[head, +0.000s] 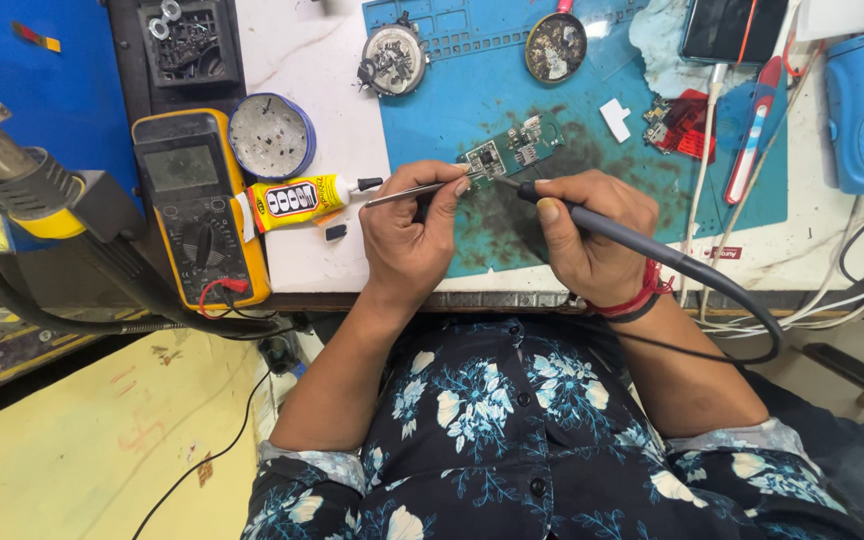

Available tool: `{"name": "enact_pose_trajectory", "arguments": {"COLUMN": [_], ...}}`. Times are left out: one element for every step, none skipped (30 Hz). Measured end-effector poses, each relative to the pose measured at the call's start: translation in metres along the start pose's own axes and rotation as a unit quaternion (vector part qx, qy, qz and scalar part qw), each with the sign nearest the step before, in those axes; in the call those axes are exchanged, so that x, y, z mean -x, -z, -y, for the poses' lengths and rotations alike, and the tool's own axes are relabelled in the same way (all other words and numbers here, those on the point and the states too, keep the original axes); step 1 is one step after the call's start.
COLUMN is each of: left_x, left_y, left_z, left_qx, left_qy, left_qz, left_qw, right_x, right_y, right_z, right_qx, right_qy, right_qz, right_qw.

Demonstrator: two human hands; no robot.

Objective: The person uses a soldering iron and tweezers to apply solder to multiple points on a small green circuit board. They hold the board steady with tweezers while heating and depositing solder at several component leads and pads across the board surface.

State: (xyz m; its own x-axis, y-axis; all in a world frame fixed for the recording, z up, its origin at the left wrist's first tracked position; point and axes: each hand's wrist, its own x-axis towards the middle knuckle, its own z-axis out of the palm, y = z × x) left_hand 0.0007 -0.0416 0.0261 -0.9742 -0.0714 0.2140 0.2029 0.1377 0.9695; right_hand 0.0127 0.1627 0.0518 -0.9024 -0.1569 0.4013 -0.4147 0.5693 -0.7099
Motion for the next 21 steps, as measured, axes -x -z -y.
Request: {"name": "enact_pose_trajectory", "arguments": {"left_x": [-0.0002,-0.0004,-0.0005,0.0000,0.0001,0.0003,-0.0002,-0.0002,-0.0006,-0.0010,-0.0013,-0.0014,-0.0013,-0.0013,-0.0012,-0.0011,-0.0009,-0.0005,-0.0005,-0.0007,-0.0007], "left_y": [0.0004,0.0006,0.0006,0.0007,0.0007,0.0010,0.0016,0.0020,0.0022,0.0025,0.0026,0.0027,0.0028,0.0029,0.0030,0.0030,0.0030,0.0030,0.0023,0.0017,0.0012], "left_z": [-0.0001,-0.0002,-0.0007,-0.0004,-0.0008,-0.0012,-0.0010,-0.0014,-0.0017,-0.0018,-0.0020,-0.0023,-0.0025,-0.0026,-0.0025,-0.0023,-0.0021,-0.0019,-0.0008,0.0000,0.0007], "left_qx": [-0.002,-0.004,-0.003,-0.003,-0.003,-0.003,-0.004,-0.004,-0.001,0.003,0.006,0.005,0.004,0.003,0.005,0.007,0.009,0.010,0.012,0.014,0.013], "left_qy": [-0.003,-0.006,-0.004,-0.002,0.000,-0.002,-0.004,-0.006,-0.010,-0.014,-0.017,-0.020,-0.023,-0.026,-0.025,-0.024,-0.024,-0.020,-0.017,-0.013,-0.016], "left_qz": [0.000,0.000,0.002,0.003,0.005,0.007,0.009,0.011,0.014,0.016,0.018,0.019,0.020,0.021,0.020,0.020,0.020,0.017,0.016,0.014,0.011], "left_qw": [1.000,1.000,1.000,1.000,1.000,1.000,1.000,1.000,1.000,1.000,1.000,1.000,1.000,0.999,0.999,0.999,0.999,1.000,1.000,1.000,1.000], "right_x": [0.0001,0.0001,0.0001,0.0007,0.0008,0.0008,0.0003,0.0000,-0.0008,-0.0021,-0.0031,-0.0034,-0.0036,-0.0038,-0.0040,-0.0041,-0.0040,-0.0038,-0.0036,-0.0037,-0.0037], "right_y": [-0.0001,-0.0002,0.0003,0.0003,0.0008,0.0006,-0.0002,-0.0002,-0.0001,0.0000,0.0003,0.0004,0.0003,0.0000,-0.0003,-0.0006,-0.0008,-0.0007,-0.0008,-0.0008,-0.0009], "right_z": [-0.0001,-0.0002,0.0001,0.0000,0.0002,0.0005,0.0004,0.0008,0.0008,0.0006,0.0007,0.0014,0.0023,0.0031,0.0038,0.0042,0.0045,0.0049,0.0046,0.0042,0.0038], "right_qx": [0.001,0.003,0.006,0.009,0.012,0.010,0.008,0.005,0.004,0.002,0.001,0.006,0.012,0.018,0.019,0.020,0.021,0.022,0.023,0.024,0.025], "right_qy": [-0.002,-0.003,-0.002,-0.001,0.001,0.000,-0.001,-0.002,0.001,0.003,0.006,0.002,-0.002,-0.006,-0.007,-0.009,-0.010,-0.012,-0.014,-0.015,-0.015], "right_qz": [0.000,0.000,-0.003,-0.006,-0.009,-0.010,-0.011,-0.012,-0.006,-0.001,0.005,0.005,0.005,0.004,0.001,-0.002,-0.006,-0.008,-0.010,-0.013,-0.015], "right_qw": [1.000,1.000,1.000,1.000,1.000,1.000,1.000,1.000,1.000,1.000,1.000,1.000,1.000,1.000,1.000,1.000,1.000,1.000,1.000,1.000,0.999]}}
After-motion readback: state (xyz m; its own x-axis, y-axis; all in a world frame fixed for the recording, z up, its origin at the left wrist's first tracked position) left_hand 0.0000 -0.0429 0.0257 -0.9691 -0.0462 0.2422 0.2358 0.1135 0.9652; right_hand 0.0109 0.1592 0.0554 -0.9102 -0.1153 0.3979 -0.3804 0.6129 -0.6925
